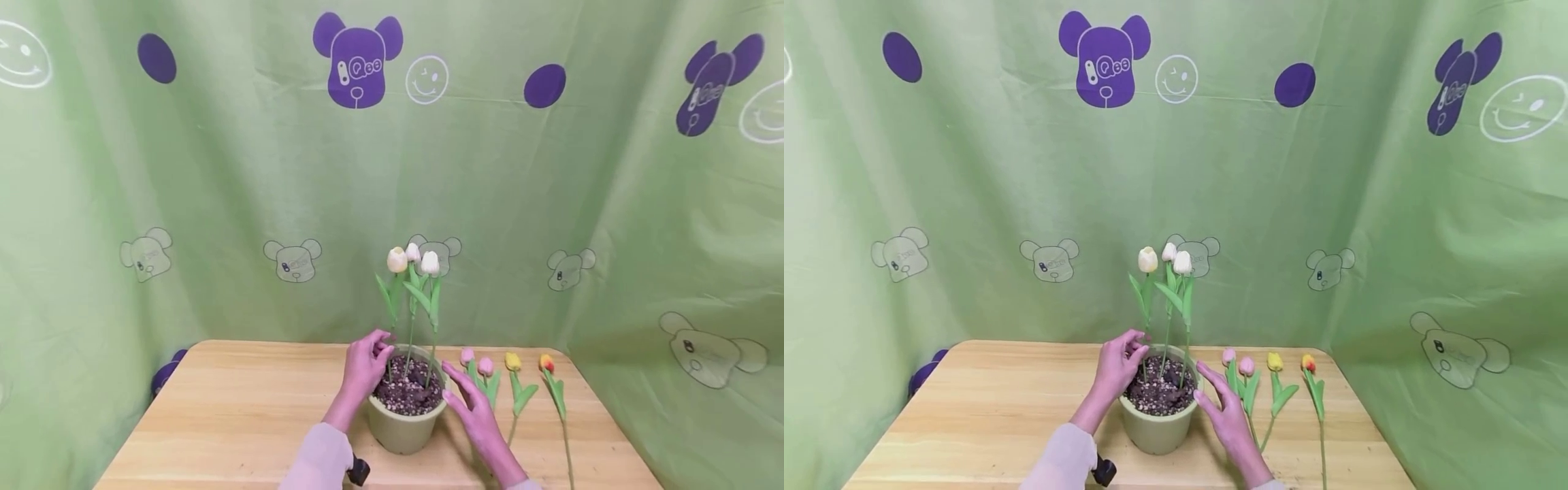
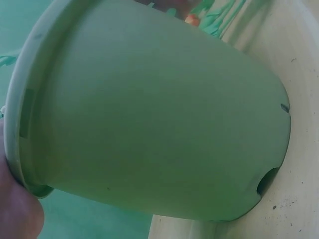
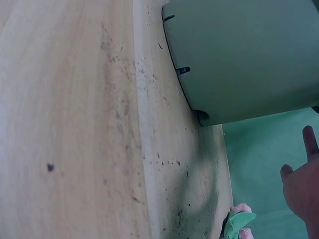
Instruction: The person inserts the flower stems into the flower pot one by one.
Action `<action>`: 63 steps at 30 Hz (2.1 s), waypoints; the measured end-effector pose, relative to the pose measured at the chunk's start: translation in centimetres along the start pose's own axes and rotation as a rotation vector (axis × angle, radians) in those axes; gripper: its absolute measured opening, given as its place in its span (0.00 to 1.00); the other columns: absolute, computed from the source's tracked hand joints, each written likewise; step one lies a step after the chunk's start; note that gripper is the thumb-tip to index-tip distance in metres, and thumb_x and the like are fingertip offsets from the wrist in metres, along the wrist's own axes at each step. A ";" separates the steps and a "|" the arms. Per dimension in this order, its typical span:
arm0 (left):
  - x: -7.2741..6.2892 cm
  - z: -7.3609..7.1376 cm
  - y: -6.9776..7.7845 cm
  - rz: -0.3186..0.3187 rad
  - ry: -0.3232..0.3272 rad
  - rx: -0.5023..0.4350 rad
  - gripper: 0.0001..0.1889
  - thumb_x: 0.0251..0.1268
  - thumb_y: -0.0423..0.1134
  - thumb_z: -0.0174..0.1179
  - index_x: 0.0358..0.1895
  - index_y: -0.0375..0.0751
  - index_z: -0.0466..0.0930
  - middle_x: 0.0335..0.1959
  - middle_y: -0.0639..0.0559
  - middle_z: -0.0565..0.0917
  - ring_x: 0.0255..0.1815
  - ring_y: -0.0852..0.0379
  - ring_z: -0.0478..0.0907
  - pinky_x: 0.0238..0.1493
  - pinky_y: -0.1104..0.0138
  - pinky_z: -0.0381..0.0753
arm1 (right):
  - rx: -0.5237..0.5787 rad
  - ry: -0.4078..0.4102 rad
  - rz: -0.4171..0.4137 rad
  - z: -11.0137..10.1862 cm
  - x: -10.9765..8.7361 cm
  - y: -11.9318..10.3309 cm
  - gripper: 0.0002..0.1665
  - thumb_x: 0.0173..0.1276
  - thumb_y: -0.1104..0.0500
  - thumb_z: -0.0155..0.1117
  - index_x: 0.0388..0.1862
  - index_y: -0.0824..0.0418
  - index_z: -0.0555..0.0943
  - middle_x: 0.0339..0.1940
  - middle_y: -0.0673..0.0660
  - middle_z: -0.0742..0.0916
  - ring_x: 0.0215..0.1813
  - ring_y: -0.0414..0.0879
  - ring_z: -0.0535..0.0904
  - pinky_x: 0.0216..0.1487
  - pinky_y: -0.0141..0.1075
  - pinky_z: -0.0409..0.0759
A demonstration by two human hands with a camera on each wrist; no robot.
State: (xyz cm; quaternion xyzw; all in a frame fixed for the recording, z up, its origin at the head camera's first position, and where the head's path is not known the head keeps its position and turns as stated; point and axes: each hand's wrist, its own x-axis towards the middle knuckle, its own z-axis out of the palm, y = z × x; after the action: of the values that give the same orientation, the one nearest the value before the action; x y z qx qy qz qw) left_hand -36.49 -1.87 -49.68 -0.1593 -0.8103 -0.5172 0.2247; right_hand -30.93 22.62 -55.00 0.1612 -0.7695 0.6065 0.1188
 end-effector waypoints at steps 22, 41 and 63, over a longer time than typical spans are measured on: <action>-0.3 0.1 0.1 -0.002 0.076 0.029 0.17 0.68 0.35 0.68 0.58 0.36 0.83 0.42 0.47 0.88 0.43 0.53 0.86 0.47 0.68 0.90 | -0.025 -0.011 -0.009 -0.2 0.1 0.0 0.31 0.79 0.59 0.59 0.78 0.56 0.69 0.80 0.62 0.70 0.74 0.20 0.61 0.73 0.16 0.52; -0.6 -0.8 -0.1 -0.105 0.089 -0.073 0.18 0.68 0.36 0.68 0.59 0.40 0.83 0.44 0.51 0.88 0.43 0.56 0.85 0.48 0.71 0.88 | -0.024 -0.004 -0.001 -0.2 0.0 0.1 0.31 0.79 0.59 0.60 0.78 0.56 0.69 0.80 0.62 0.69 0.76 0.25 0.60 0.73 0.16 0.52; -3.8 -4.9 -0.6 -0.116 0.027 -0.046 0.16 0.73 0.35 0.63 0.61 0.39 0.82 0.47 0.47 0.87 0.47 0.52 0.84 0.47 0.70 0.88 | -0.038 0.005 0.038 -0.1 -0.2 0.1 0.31 0.80 0.58 0.59 0.79 0.54 0.69 0.81 0.56 0.70 0.78 0.28 0.60 0.75 0.19 0.52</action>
State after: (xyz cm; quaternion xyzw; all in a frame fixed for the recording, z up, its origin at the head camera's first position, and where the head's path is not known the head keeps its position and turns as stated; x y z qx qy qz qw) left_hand -32.57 -6.65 -50.38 -0.1101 -0.8029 -0.5502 0.2013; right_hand -30.79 22.73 -55.13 0.1425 -0.7834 0.5945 0.1122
